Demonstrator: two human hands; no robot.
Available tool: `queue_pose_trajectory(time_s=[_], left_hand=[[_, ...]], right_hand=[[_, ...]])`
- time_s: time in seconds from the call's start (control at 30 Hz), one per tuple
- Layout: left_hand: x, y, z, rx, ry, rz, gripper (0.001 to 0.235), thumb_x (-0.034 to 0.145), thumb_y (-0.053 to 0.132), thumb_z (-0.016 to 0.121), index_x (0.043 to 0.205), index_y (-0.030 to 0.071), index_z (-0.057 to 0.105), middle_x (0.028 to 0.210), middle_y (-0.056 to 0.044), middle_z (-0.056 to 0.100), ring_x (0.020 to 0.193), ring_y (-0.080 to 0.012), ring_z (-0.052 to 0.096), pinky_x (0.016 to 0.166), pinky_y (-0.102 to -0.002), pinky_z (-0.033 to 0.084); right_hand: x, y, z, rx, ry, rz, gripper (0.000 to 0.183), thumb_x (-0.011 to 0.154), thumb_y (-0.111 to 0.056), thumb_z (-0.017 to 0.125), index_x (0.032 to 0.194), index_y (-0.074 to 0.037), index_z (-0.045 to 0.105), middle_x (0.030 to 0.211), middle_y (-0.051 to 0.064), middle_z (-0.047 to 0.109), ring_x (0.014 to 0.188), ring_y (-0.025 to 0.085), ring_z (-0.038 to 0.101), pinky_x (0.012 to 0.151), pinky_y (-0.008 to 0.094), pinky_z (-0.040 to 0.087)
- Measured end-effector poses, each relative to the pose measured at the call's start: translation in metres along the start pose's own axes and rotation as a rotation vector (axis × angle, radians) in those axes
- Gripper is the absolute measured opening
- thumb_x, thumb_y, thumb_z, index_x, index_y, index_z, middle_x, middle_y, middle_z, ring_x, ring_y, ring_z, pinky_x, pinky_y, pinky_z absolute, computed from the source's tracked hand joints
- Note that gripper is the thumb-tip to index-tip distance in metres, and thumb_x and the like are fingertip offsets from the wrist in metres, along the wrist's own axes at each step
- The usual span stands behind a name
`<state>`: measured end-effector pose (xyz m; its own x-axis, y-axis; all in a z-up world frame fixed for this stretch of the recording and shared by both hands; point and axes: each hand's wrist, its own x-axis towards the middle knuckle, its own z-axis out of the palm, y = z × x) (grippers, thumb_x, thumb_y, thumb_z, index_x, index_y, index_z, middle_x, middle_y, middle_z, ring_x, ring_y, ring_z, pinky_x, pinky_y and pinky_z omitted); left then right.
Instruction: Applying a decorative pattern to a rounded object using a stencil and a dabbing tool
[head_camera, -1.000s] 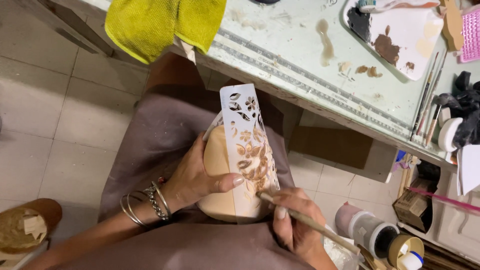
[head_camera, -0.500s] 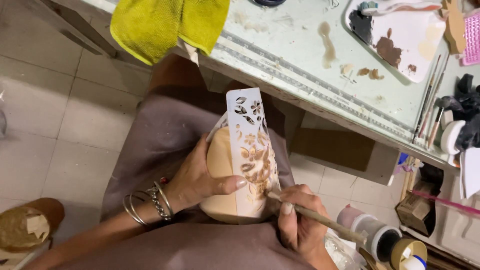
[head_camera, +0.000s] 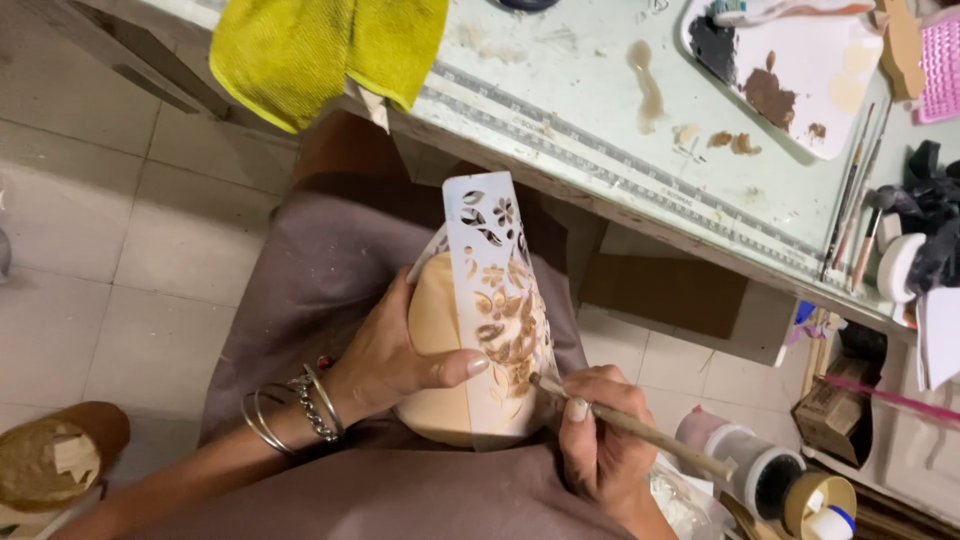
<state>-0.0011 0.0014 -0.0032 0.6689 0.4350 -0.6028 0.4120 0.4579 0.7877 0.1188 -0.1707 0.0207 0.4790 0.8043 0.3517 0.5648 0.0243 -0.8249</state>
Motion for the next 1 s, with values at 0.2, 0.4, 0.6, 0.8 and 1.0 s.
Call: queue_pose_trajectory(time_s=[0.2,0.4,0.6,0.8,1.0], left_hand=[[0.003,-0.008,0.001,-0.052,-0.026,0.088,0.103,0.035,0.046,0.073,0.124,0.009,0.036,0.115,-0.006,0.060,0.100,-0.0152,0.060,0.083,-0.031,0.052],[0.003,-0.010,0.000,0.040,-0.016,0.123,0.104,0.038,0.051,0.071,0.126,0.009,0.036,0.118,-0.005,0.057,0.104,-0.0148,0.057,0.086,-0.031,0.048],[0.001,-0.007,0.000,-0.103,-0.063,0.162,0.106,0.038,0.053,0.071,0.127,0.008,0.034,0.118,-0.008,0.058,0.105,-0.0173,0.057,0.088,-0.033,0.050],[0.000,-0.005,-0.001,0.043,-0.016,0.112,0.109,0.034,0.058,0.067,0.126,0.009,0.037,0.118,-0.006,0.058,0.105,-0.0159,0.058,0.087,-0.031,0.048],[0.002,-0.009,-0.002,0.035,-0.027,0.160,0.109,0.036,0.060,0.067,0.126,0.007,0.035,0.120,-0.008,0.056,0.107,-0.0173,0.057,0.087,-0.033,0.048]], right_hand=[[0.000,0.001,0.001,0.194,0.014,0.024,0.006,0.089,-0.007,0.043,0.089,-0.002,0.047,0.070,0.010,0.051,0.059,0.015,0.053,0.055,0.022,0.049],[0.009,-0.001,0.005,0.056,0.051,-0.009,0.013,0.090,-0.013,0.045,0.095,-0.001,0.044,0.081,0.018,0.055,0.072,0.023,0.056,0.074,0.032,0.052],[0.023,-0.010,0.005,-0.091,-0.111,-0.108,0.014,0.089,-0.011,0.044,0.096,0.002,0.047,0.085,0.016,0.058,0.073,0.021,0.062,0.066,0.025,0.053],[0.022,-0.016,0.003,-0.119,-0.164,-0.091,0.014,0.088,-0.011,0.045,0.094,0.001,0.047,0.079,0.015,0.059,0.068,0.022,0.061,0.066,0.028,0.054],[0.021,-0.014,0.005,-0.142,-0.159,-0.057,0.015,0.088,-0.013,0.046,0.095,-0.001,0.049,0.081,0.016,0.060,0.068,0.021,0.062,0.063,0.026,0.051]])
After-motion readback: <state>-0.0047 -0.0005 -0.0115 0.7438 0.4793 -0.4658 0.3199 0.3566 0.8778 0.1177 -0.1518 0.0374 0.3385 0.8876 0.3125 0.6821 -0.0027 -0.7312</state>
